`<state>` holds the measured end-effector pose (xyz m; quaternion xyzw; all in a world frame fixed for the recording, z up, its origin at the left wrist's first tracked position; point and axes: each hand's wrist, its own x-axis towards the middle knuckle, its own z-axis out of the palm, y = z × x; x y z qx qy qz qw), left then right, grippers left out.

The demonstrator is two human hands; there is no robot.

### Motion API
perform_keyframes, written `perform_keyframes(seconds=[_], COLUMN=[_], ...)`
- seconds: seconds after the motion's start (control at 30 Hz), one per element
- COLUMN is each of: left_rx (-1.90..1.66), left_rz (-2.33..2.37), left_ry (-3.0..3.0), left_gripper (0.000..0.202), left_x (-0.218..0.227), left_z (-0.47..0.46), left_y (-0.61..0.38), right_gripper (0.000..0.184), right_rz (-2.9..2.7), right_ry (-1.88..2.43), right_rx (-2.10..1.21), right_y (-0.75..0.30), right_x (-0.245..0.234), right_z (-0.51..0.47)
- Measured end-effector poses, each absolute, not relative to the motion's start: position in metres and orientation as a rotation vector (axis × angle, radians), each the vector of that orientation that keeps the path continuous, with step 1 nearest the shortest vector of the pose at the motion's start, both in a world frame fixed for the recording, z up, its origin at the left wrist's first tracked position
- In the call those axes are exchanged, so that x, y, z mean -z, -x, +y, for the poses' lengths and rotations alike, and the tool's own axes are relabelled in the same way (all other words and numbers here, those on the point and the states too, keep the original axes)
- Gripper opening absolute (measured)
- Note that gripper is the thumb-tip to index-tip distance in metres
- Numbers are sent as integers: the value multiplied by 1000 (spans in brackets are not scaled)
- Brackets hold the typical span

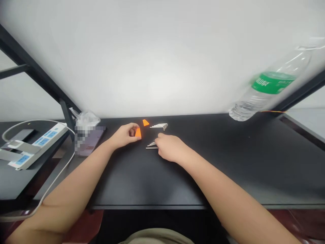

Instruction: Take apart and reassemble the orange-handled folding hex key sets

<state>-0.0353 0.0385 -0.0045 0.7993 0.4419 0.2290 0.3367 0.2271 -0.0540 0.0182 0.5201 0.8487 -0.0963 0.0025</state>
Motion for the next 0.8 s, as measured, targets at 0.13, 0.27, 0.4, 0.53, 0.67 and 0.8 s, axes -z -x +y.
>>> perform_keyframes(seconds=[0.13,0.27,0.4,0.53,0.67,0.8], left_rx=[-771,-847,-847,-837,-841,-832], left_rz=[819,632,578,576,594,661], left_ry=[-1549,-1323,-1268,-1288,-1324,-1364], left_gripper=[61,61,60,59,59,61], left_x=[5,-1,-5,-5,-6,-10], left_z=[31,27,25,24,21,17], left_y=[33,29,28,27,25,22], right_gripper=[7,9,17,21,21,22], right_rz=[2790,3126,3421,3564,3607,3555], right_ry=[-1577,-1550,-1714,-1657,-1682,-1664], right_rx=[406,719,741,717,686,809], right_y=[-228,-236,-240,-236,-236,-238], right_x=[-22,-34,-39,-36,-36,-39], right_z=[-56,-52,-50,-52,-54,-54])
